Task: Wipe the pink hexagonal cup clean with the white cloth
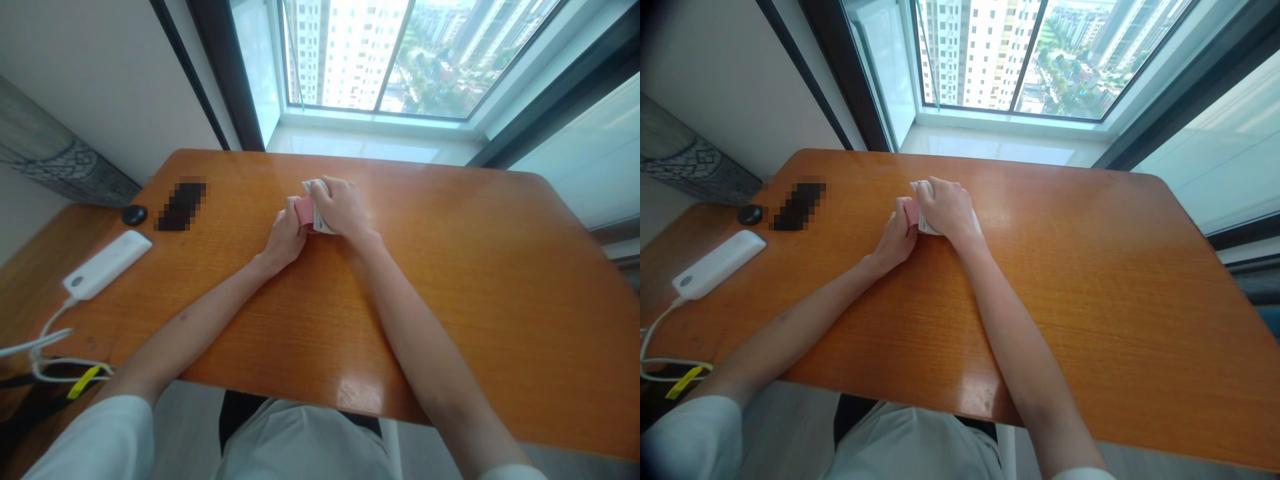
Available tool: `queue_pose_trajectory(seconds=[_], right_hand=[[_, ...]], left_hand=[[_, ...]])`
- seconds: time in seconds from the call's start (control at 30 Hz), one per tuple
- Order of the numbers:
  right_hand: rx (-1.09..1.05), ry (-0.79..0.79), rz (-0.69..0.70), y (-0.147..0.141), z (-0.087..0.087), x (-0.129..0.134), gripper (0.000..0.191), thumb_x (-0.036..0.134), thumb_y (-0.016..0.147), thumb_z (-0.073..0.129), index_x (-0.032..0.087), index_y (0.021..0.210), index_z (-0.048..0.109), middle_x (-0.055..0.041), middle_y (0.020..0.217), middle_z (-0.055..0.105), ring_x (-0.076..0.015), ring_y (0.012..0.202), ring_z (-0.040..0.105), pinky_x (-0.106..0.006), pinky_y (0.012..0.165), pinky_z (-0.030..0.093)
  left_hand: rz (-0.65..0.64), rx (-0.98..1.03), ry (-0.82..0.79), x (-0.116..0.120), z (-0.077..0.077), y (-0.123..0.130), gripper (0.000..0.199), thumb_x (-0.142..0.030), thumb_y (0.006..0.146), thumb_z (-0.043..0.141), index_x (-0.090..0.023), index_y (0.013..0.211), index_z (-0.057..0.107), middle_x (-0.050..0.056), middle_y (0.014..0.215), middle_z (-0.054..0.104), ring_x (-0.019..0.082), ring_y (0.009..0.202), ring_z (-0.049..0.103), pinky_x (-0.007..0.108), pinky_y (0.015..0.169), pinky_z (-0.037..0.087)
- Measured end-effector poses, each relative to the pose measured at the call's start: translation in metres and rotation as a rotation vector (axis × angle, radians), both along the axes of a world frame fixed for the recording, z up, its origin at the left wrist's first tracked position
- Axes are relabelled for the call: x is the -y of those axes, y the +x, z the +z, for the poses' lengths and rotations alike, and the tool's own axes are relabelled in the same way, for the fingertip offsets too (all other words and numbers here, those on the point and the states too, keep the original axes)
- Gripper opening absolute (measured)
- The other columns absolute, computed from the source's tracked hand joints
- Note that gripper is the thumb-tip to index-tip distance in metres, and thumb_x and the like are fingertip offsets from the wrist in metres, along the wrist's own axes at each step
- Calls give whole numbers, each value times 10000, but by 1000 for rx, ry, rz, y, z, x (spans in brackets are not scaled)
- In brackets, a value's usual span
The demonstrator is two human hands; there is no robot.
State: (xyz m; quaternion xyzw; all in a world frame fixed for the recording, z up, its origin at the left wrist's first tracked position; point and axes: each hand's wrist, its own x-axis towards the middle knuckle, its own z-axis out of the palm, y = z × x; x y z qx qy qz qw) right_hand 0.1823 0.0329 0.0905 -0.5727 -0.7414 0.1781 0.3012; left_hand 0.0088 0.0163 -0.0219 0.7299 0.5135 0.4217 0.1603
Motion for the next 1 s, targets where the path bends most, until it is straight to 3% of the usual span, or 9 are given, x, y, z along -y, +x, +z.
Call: queue_pose_trajectory(seconds=[0.1,0.2,0.33,0.5,0.73,0.9,1.0], right_hand=[[257,73,-22,-21,13,20,396,371,1200,443,210,1096,789,-171,1210,859,-340,1110,743,-451,1000,509],[400,176,-3,-38,10,33,414,343,1207,397,176,1247,774,-226,1339,814,-391,1231,689,-526,1081,480],[458,238,20,-46,1,39,389,332,1196,410,196,1298,760,-237,1368,787,-414,1255,638,-583,1115,458],[410,191,15,-39,4,32,418,351,1209,390,200,1264,777,-217,1362,801,-392,1276,670,-541,1107,479],[120,77,3,-10,5,9,458,465,1220,438,265,1020,798,-95,1160,876,-291,1059,768,-399,944,527],[-375,48,48,6,-22,-7,535,624,1192,451,278,976,798,-60,1062,879,-252,1035,796,-377,956,594],[-747,-30,53,8,-44,-17,588,747,1125,499,258,1002,803,-87,1036,877,-274,1004,821,-429,965,650]], left_hand=[[-20,-52,30,-1,0,0,267,-405,1166,483,-233,1349,576,178,1258,801,346,1100,766,564,1038,627],[-58,-123,46,-3,-3,-1,346,-443,1153,534,-233,1389,675,200,1412,803,395,1296,743,619,1174,596],[-11,-97,43,-7,-7,0,427,-546,1137,597,-278,1445,723,172,1459,806,413,1440,694,619,1250,582],[-74,-90,28,-6,-3,0,405,-508,1147,555,-254,1409,730,188,1440,815,412,1370,744,617,1180,612],[-36,17,-3,-1,3,2,242,-430,1166,554,-269,1345,535,137,1170,810,322,992,803,508,932,655],[-11,21,-22,-3,-1,1,251,-314,1129,579,-264,1353,479,146,1239,786,321,1053,793,499,980,634],[-9,38,-11,-6,-4,-1,281,-328,1135,594,-271,1376,461,122,1227,778,291,1064,777,467,989,623]])
